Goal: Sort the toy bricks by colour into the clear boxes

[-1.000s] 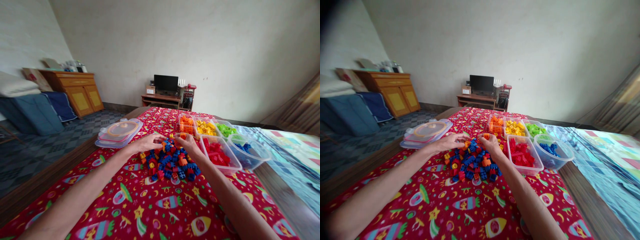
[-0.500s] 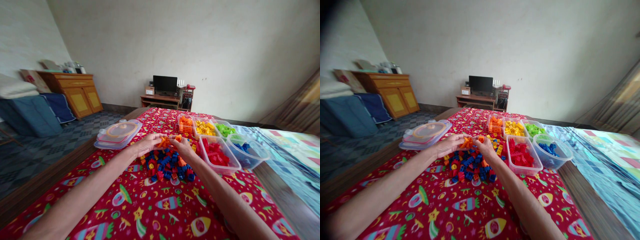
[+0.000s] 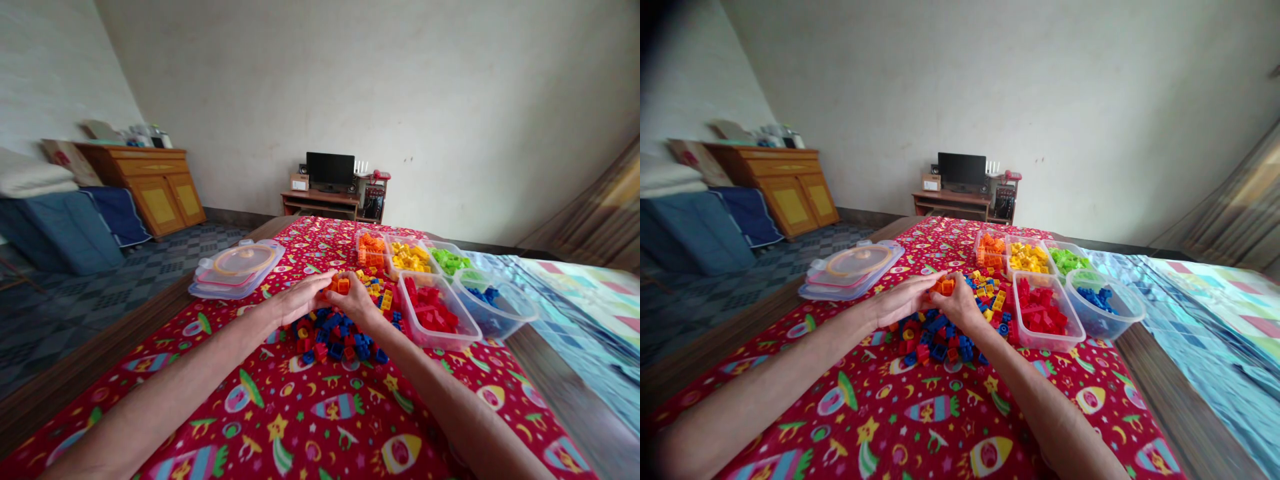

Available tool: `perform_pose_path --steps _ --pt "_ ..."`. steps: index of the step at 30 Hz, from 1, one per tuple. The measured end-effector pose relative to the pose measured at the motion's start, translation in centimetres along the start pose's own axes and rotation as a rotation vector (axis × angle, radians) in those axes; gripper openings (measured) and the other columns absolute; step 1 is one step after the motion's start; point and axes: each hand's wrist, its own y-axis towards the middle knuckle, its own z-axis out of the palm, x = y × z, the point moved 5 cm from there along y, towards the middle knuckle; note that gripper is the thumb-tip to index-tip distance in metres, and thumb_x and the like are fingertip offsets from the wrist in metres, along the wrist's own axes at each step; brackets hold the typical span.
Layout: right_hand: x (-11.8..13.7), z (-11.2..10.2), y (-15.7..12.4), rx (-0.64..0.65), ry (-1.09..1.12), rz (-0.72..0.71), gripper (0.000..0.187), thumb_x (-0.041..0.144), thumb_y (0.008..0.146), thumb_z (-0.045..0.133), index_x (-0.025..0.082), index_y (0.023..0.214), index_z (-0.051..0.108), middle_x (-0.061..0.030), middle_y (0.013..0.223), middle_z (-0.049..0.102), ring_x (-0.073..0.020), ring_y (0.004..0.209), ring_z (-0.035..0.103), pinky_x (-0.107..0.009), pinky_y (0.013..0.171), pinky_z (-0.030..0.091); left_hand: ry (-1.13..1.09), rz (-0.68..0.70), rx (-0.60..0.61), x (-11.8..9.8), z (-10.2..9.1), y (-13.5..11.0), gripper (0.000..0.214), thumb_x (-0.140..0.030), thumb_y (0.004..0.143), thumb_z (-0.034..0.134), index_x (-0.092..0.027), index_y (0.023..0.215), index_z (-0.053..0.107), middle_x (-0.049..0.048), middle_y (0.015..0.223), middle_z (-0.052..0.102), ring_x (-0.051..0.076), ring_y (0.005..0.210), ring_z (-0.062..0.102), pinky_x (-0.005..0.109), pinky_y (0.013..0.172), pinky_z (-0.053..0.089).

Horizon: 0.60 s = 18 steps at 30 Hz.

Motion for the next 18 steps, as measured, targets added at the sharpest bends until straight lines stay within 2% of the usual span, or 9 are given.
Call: perform_pose_path --steps 2,4,7,10,12,14,16,18 --pt "-0.2 -0.3 0.2 -0.082 -0.064 0.012 0.037 0.031 0.057 0.063 0.021 0.089 0.047 0.0067 0.066 0.055 -0.0115 0.056 0.051 -0.024 0.053 0.042 0.099 -0.02 0.051 -0.2 0.2 -0.2 0.045 -0.031 0.095 0.043 -0.023 0.139 0.048 0.0105 0.121 0.066 0.018 0.088 0.069 0.034 0.082 0.057" --pt "-0.1 -0.8 0.4 -0.123 -0.078 0.031 0.035 0.029 0.056 0.06 0.021 0.088 0.048 0.0068 0.063 0.054 -0.012 0.055 0.051 -0.024 0.052 0.041 0.312 0.016 0.069 -0.8 -0.2 -0.2 0.047 -0.04 0.096 0.04 -0.025 0.14 0.047 0.0094 0.121 0.067 0.02 0.088 0.07 0.036 0.081 0.057" --pt "0.6 -2.0 0.6 -0.126 -0.05 0.07 0.032 0.032 0.058 0.057 0.021 0.087 0.049 0.0066 0.059 0.053 -0.0117 0.05 0.048 -0.023 0.047 0.039 0.736 0.226 -0.069 -2.2 -1.8 0.2 0.052 -0.048 0.095 0.036 -0.022 0.137 0.052 0.0094 0.119 0.069 0.025 0.098 0.069 0.037 0.087 0.054" --pt "2.0 -3.8 0.5 -0.155 -0.009 0.077 0.026 0.034 0.06 0.055 0.021 0.082 0.05 0.0038 0.065 0.055 -0.0125 0.058 0.052 -0.022 0.048 0.041 0.975 0.398 -0.219 -2.5 -3.7 0.9 0.057 -0.051 0.095 0.03 -0.017 0.134 0.054 0.0104 0.123 0.066 0.027 0.114 0.061 0.04 0.101 0.045" --pt "2.8 -5.0 0.4 -0.183 0.006 0.081 0.025 0.033 0.062 0.055 0.02 0.083 0.05 0.0028 0.069 0.056 -0.0129 0.064 0.055 -0.022 0.052 0.045 1.019 0.407 -0.184 -1.4 -4.8 1.6 0.061 -0.055 0.095 0.027 -0.017 0.133 0.055 0.0089 0.131 0.061 0.026 0.124 0.055 0.039 0.109 0.038" --pt "3.1 -6.2 0.4 -0.216 -0.007 0.099 0.028 0.033 0.061 0.055 0.02 0.086 0.051 0.0032 0.071 0.056 -0.0127 0.065 0.056 -0.022 0.053 0.046 1.004 0.351 -0.069 0.3 -5.5 2.3 0.065 -0.061 0.093 0.027 -0.019 0.133 0.056 0.0062 0.138 0.055 0.025 0.13 0.048 0.036 0.112 0.032" --pt "3.1 -7.2 0.7 -0.222 -0.011 0.102 0.031 0.034 0.061 0.057 0.02 0.088 0.052 0.0042 0.068 0.055 -0.0112 0.061 0.054 -0.02 0.05 0.044 0.945 0.293 0.016 1.8 -6.0 2.7 0.069 -0.066 0.091 0.027 -0.02 0.134 0.055 0.0041 0.142 0.051 0.024 0.134 0.044 0.035 0.114 0.03" --pt "3.1 -8.1 1.6 -0.21 0.013 0.084 0.027 0.034 0.061 0.057 0.019 0.082 0.053 0.0048 0.063 0.053 -0.0093 0.055 0.051 -0.018 0.045 0.039 0.882 0.273 0.032 2.7 -6.5 2.9 0.07 -0.067 0.091 0.025 -0.02 0.134 0.055 0.0034 0.143 0.049 0.024 0.134 0.043 0.035 0.114 0.028"
